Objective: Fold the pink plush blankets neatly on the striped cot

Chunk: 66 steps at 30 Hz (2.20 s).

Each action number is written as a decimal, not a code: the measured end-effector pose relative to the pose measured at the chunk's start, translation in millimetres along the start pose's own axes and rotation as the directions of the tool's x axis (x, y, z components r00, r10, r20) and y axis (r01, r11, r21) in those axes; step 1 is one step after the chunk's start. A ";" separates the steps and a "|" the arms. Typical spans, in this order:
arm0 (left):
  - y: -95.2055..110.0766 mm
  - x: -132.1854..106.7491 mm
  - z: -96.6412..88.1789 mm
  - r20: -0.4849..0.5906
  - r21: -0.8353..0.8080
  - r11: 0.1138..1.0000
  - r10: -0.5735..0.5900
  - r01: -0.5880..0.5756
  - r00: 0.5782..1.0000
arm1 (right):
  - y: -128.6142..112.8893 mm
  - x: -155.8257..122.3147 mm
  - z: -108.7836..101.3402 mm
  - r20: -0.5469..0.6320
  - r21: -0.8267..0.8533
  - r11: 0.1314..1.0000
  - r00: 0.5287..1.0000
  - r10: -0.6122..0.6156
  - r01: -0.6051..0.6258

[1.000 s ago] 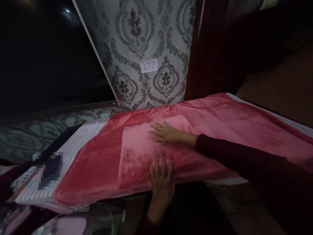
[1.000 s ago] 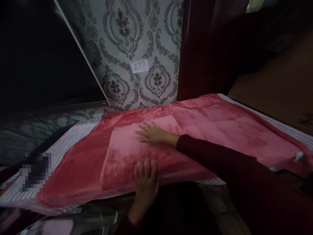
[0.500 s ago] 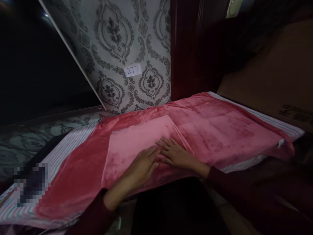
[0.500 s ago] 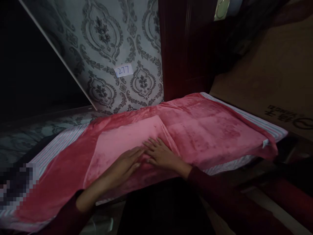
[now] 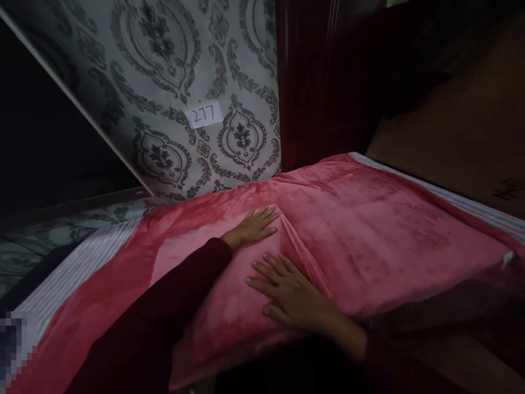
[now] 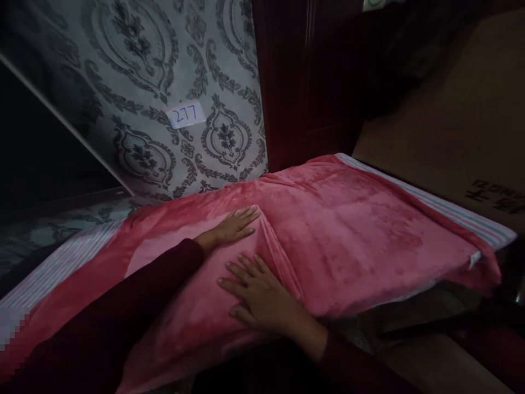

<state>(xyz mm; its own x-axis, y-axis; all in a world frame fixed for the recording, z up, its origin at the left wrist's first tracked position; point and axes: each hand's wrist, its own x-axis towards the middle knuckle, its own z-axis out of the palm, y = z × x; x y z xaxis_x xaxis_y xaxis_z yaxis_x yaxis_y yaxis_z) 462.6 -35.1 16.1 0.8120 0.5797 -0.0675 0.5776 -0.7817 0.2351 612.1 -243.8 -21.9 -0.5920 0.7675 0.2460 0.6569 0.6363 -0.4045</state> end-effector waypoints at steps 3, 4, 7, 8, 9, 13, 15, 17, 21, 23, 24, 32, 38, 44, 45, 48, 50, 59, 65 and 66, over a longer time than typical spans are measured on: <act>-10.7 21.2 2.1 -0.075 -0.069 0.997 -0.051 0.046 0.996 | 0.0 -0.8 -0.9 0.012 0.022 1.000 1.000 0.021 -0.022; -13.7 26.1 3.8 -0.095 -0.093 0.994 -0.059 0.051 0.994 | 0.0 -1.0 -0.8 0.018 0.025 0.999 0.999 0.027 -0.027; -20.5 33.8 8.8 -0.130 -0.137 0.988 -0.087 0.069 0.988 | 0.5 -1.6 -0.1 0.026 0.024 0.999 0.999 0.032 -0.032; -21.4 34.3 10.0 -0.135 -0.140 0.987 -0.098 0.079 0.986 | 0.8 -1.7 0.2 0.027 0.022 0.999 0.999 0.029 -0.029; -21.3 34.1 10.8 -0.141 -0.134 0.987 -0.104 0.085 0.985 | 1.2 -1.7 0.4 0.026 0.021 0.999 0.999 0.026 -0.026; -10.0 29.8 10.3 -0.217 -0.025 0.993 -0.117 0.114 0.969 | 2.0 -0.3 0.6 0.017 0.002 1.000 1.000 0.020 -0.020; -0.1 27.4 6.6 -0.255 0.055 0.982 -0.161 0.180 0.954 | 1.9 1.0 0.8 0.026 -0.024 1.000 0.999 0.018 -0.018; 10.2 24.1 0.3 -0.268 0.117 0.961 -0.212 0.250 0.940 | 1.7 2.2 1.5 0.032 -0.061 0.998 0.999 0.015 -0.013; 30.1 4.9 -12.3 -0.257 0.111 0.972 -0.175 0.209 0.950 | 0.7 3.5 2.0 0.027 -0.124 0.992 1.000 -0.005 0.008; 39.7 -14.4 -14.2 -0.208 0.059 0.996 -0.056 0.070 0.976 | -0.7 4.4 -1.9 0.037 -0.136 0.991 0.999 -0.012 0.017; 44.0 -25.7 -14.1 -0.172 0.028 1.000 0.006 -0.001 0.985 | -1.5 4.9 -5.6 0.043 -0.135 0.990 0.999 -0.022 0.028; 50.9 -64.7 -10.4 0.005 -0.039 0.998 0.040 -0.040 0.999 | 10.7 -9.6 -30.0 -0.045 -0.178 0.984 0.999 -0.019 0.011; 37.8 -27.1 3.5 0.006 0.094 0.995 0.012 -0.013 1.000 | 23.7 -23.3 -5.4 -0.039 -0.231 0.972 0.999 0.037 -0.045; 11.0 -2.4 -1.6 -0.042 0.025 0.991 -0.127 0.128 0.991 | 24.4 -23.7 -2.1 -0.084 -0.217 0.975 0.996 0.028 -0.045; 8.1 0.4 -2.8 -0.047 0.011 0.987 -0.158 0.159 0.986 | 24.6 -23.8 -1.8 -0.093 -0.220 0.974 0.995 0.026 -0.046; 6.2 6.0 -4.2 -0.070 0.008 0.975 -0.221 0.222 0.973 | 25.3 -23.6 -0.2 -0.115 -0.245 0.969 0.993 0.012 -0.040; 10.4 7.4 -4.4 -0.082 0.042 0.965 -0.253 0.257 0.964 | 26.4 -23.5 1.2 -0.120 -0.265 0.964 0.993 0.001 -0.033; 38.7 -38.3 -17.5 -0.072 0.069 0.982 -0.170 0.175 0.983 | 19.7 -16.5 -20.5 -0.031 -0.231 0.973 0.999 0.012 -0.019; 34.9 -96.6 -20.7 -0.006 -0.032 0.990 -0.141 0.140 0.990 | -18.4 43.2 -30.4 0.039 0.004 0.965 0.965 -0.261 0.261; 30.1 -102.4 -18.4 0.005 -0.013 0.989 -0.148 0.148 0.989 | -21.5 51.4 -25.2 0.059 0.032 0.956 0.954 -0.293 0.292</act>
<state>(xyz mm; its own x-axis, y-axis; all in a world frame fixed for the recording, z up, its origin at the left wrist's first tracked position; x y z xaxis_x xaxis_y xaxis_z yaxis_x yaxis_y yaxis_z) 395.4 -113.7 47.9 0.7181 0.6878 -0.1061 0.6902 -0.6844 0.2350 579.3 -216.1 21.7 -0.7851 0.5411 0.3014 0.4403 0.8298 -0.3429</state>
